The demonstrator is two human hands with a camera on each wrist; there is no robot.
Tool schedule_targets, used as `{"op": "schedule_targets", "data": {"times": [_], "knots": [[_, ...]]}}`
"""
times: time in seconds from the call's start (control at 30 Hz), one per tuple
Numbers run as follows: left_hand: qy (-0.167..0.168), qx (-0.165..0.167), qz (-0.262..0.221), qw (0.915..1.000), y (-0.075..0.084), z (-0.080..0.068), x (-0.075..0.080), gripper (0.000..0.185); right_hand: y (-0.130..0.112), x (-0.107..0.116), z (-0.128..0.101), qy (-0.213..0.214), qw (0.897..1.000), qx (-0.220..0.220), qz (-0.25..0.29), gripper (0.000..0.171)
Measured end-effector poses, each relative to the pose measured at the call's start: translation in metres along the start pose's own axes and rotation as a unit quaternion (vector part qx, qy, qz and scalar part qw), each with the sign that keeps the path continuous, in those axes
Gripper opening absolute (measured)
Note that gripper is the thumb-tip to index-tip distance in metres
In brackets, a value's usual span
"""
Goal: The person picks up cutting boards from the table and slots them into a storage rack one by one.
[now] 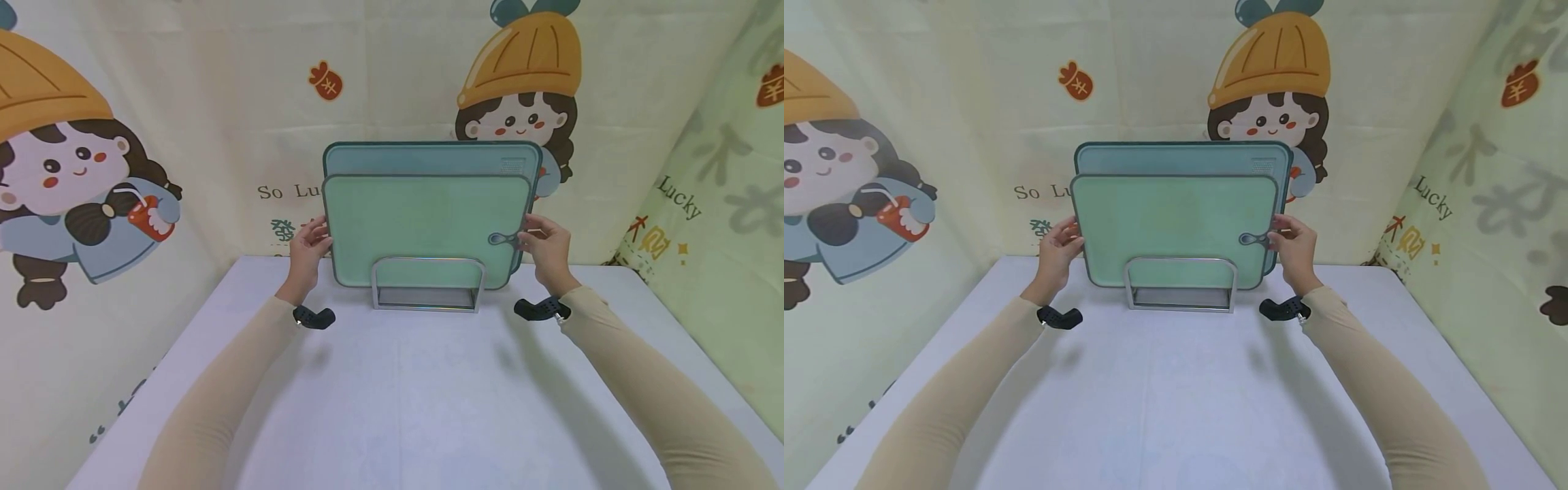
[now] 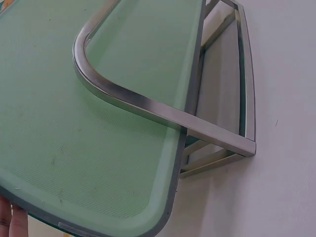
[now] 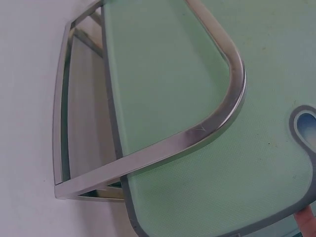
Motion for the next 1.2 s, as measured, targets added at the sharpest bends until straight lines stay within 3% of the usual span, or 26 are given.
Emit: {"op": "schedule_targets", "data": {"times": [0.17, 0.43, 0.53, 0.8, 1.2], "knots": [[0.012, 0.015, -0.001, 0.9998, -0.012, 0.006, 0.002, 0.044, 0.002, 0.000, -0.002, -0.007, 1.000, -0.003, 0.009, 0.035], [0.014, 0.008, 0.000, 0.9999, -0.026, 0.011, 0.004, 0.044, 0.006, -0.001, -0.002, -0.006, 1.000, -0.009, -0.002, 0.034], [0.012, 0.008, 0.004, 0.9999, -0.027, 0.012, 0.004, 0.044, 0.007, -0.002, 0.000, -0.009, 1.000, -0.011, 0.006, 0.034], [0.005, 0.001, 0.015, 0.9999, -0.024, 0.015, 0.003, 0.045, 0.008, -0.004, 0.004, -0.019, 0.998, -0.004, -0.056, 0.035], [-0.015, -0.009, 0.030, 0.9994, -0.021, 0.012, 0.001, 0.046, 0.012, -0.003, 0.007, -0.031, 0.998, -0.011, -0.055, 0.037]]}}
Point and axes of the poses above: each hand's wrist, its own z-axis towards the middle knuckle, its own x-axis out of the back of the hand, y = z × x, the point moved 6 cm from there along z, towards the middle knuckle, and after that the axes turned 8 degrees about y, right-handed, at the moved point
